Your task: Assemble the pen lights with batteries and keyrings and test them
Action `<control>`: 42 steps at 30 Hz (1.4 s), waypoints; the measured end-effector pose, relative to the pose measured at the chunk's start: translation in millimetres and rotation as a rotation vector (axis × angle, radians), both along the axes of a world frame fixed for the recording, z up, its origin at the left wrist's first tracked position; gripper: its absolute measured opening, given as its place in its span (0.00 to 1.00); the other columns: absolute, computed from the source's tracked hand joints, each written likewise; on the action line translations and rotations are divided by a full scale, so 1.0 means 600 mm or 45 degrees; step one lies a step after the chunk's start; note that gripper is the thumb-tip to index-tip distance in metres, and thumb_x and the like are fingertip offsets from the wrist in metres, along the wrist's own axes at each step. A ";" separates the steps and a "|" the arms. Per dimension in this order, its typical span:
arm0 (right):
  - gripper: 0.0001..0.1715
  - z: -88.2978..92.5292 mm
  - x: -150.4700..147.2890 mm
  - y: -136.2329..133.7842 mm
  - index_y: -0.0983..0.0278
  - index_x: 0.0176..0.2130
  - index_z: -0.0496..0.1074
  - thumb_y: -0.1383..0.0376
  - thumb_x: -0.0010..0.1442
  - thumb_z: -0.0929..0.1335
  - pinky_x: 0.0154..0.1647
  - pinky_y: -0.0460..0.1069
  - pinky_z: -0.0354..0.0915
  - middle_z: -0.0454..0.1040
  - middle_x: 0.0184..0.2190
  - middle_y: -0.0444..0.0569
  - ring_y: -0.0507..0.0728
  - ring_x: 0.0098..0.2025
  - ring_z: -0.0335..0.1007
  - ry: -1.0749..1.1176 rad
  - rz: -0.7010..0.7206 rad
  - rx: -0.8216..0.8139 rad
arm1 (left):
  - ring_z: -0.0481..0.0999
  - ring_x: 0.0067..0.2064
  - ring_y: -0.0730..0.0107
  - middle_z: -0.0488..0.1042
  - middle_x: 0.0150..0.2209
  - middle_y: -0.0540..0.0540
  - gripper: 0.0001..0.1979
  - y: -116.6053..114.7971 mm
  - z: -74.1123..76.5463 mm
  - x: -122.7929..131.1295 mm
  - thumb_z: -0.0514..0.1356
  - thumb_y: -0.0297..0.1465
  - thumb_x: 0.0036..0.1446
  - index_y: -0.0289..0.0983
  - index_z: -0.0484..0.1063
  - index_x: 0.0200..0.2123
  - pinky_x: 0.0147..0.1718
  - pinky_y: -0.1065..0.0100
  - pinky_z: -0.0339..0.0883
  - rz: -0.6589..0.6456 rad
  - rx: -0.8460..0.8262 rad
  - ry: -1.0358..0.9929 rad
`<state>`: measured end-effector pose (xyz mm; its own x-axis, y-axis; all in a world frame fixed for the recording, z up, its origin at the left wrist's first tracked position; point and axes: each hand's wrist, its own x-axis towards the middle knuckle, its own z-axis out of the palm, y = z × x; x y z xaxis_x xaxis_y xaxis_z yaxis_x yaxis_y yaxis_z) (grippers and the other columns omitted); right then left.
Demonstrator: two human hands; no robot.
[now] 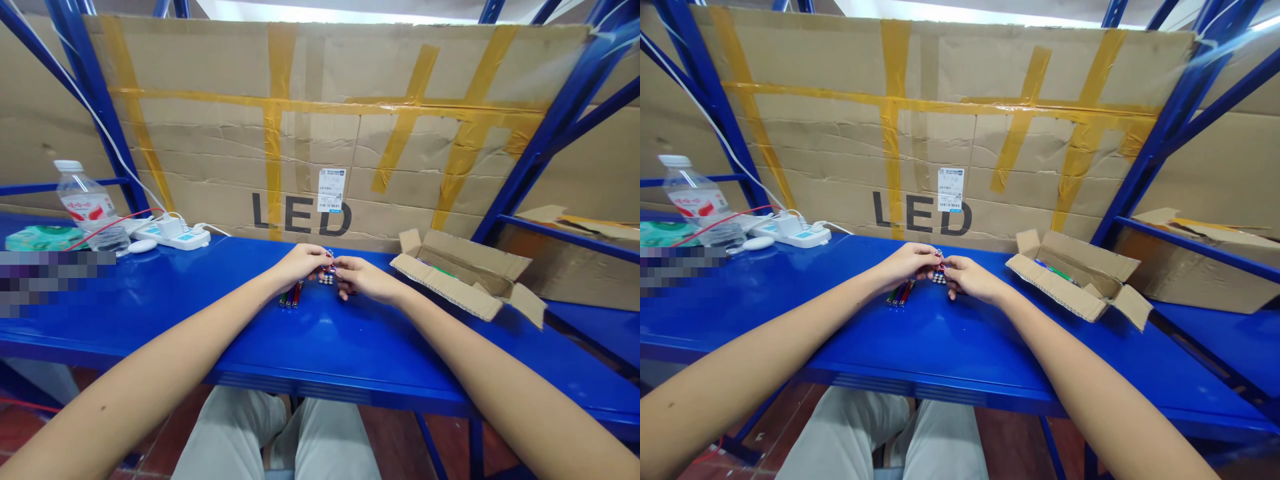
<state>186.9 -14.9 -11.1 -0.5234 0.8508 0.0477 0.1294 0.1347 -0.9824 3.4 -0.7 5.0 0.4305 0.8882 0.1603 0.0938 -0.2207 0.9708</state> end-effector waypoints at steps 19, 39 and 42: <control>0.12 -0.021 -0.005 0.021 0.60 0.40 0.62 0.60 0.56 0.67 0.21 0.46 0.54 0.56 0.19 0.34 0.48 0.19 0.52 0.111 -0.197 0.218 | 0.60 0.19 0.78 0.67 0.22 0.51 0.03 -0.004 0.010 0.005 0.59 0.27 0.56 0.34 0.73 0.33 0.19 0.72 0.50 0.101 0.000 -0.009; 0.06 -0.010 -0.007 0.007 0.61 0.40 0.63 0.67 0.63 0.59 0.32 0.48 0.58 0.65 0.28 0.43 0.53 0.30 0.60 -0.221 -0.344 0.859 | 0.54 0.15 0.81 0.65 0.21 0.50 0.09 -0.017 -0.002 0.020 0.53 0.30 0.58 0.36 0.63 0.25 0.14 0.75 0.42 -0.173 -0.267 -0.108; 0.06 -0.011 -0.006 0.009 0.60 0.40 0.63 0.66 0.64 0.59 0.31 0.48 0.58 0.65 0.26 0.42 0.53 0.29 0.60 -0.220 -0.322 0.853 | 0.53 0.15 0.82 0.64 0.21 0.51 0.07 -0.018 -0.002 0.020 0.53 0.30 0.58 0.37 0.61 0.28 0.14 0.76 0.41 -0.168 -0.283 -0.138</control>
